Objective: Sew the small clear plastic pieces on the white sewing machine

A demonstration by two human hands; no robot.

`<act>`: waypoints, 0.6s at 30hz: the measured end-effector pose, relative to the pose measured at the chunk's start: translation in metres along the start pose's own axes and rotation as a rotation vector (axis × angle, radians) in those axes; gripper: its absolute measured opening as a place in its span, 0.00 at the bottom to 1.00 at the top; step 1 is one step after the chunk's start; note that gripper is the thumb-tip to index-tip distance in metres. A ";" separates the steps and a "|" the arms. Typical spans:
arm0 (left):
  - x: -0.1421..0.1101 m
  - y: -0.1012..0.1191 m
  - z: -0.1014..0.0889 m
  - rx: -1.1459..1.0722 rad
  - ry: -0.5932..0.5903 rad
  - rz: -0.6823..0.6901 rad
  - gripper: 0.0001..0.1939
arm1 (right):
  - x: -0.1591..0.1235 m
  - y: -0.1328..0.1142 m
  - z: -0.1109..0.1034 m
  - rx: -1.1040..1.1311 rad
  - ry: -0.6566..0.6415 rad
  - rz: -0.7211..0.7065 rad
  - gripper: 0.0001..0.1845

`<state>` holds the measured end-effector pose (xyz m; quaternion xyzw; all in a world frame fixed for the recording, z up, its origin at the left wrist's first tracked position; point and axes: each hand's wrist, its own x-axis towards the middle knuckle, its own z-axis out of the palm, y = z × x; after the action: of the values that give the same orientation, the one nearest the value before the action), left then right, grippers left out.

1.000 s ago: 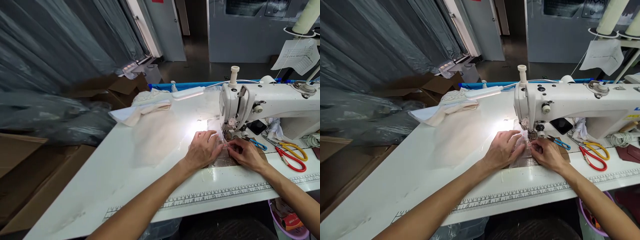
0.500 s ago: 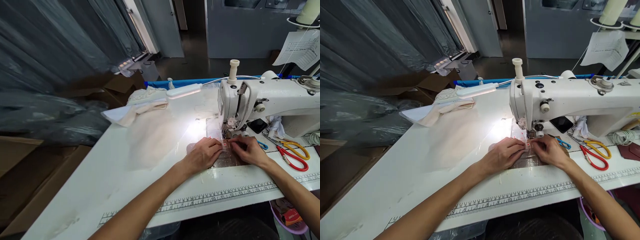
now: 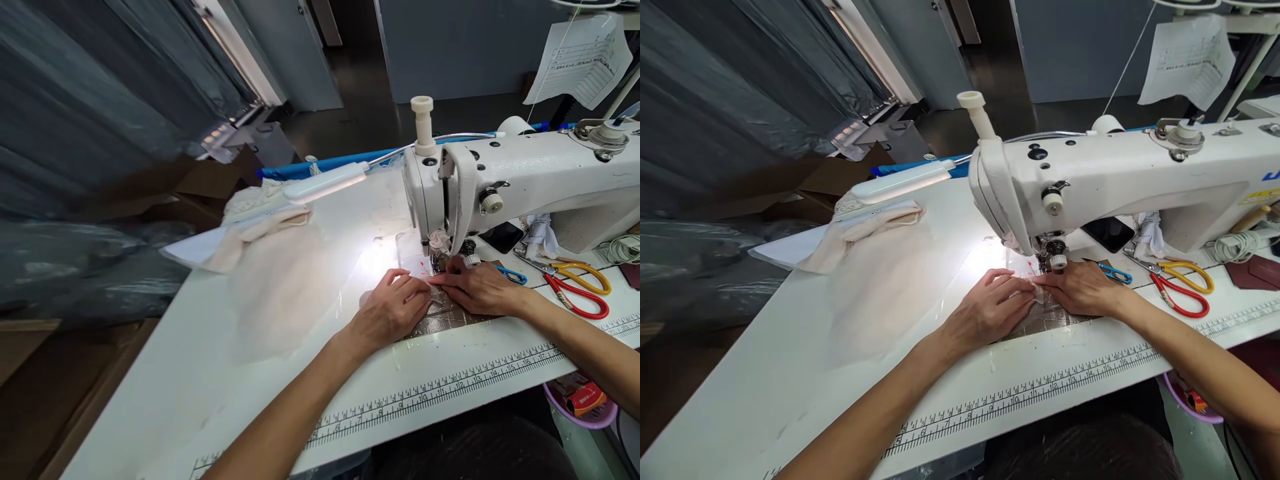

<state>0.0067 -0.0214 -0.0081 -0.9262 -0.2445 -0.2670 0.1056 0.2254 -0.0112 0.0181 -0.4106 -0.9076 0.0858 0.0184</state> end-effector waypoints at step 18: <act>-0.001 -0.004 -0.003 -0.055 0.016 0.035 0.08 | -0.013 0.012 0.018 0.325 0.193 0.056 0.21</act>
<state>0.0024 -0.0191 -0.0062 -0.9307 -0.2199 -0.2791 0.0866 0.2408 -0.0154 -0.0010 -0.4336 -0.8641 0.1920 0.1688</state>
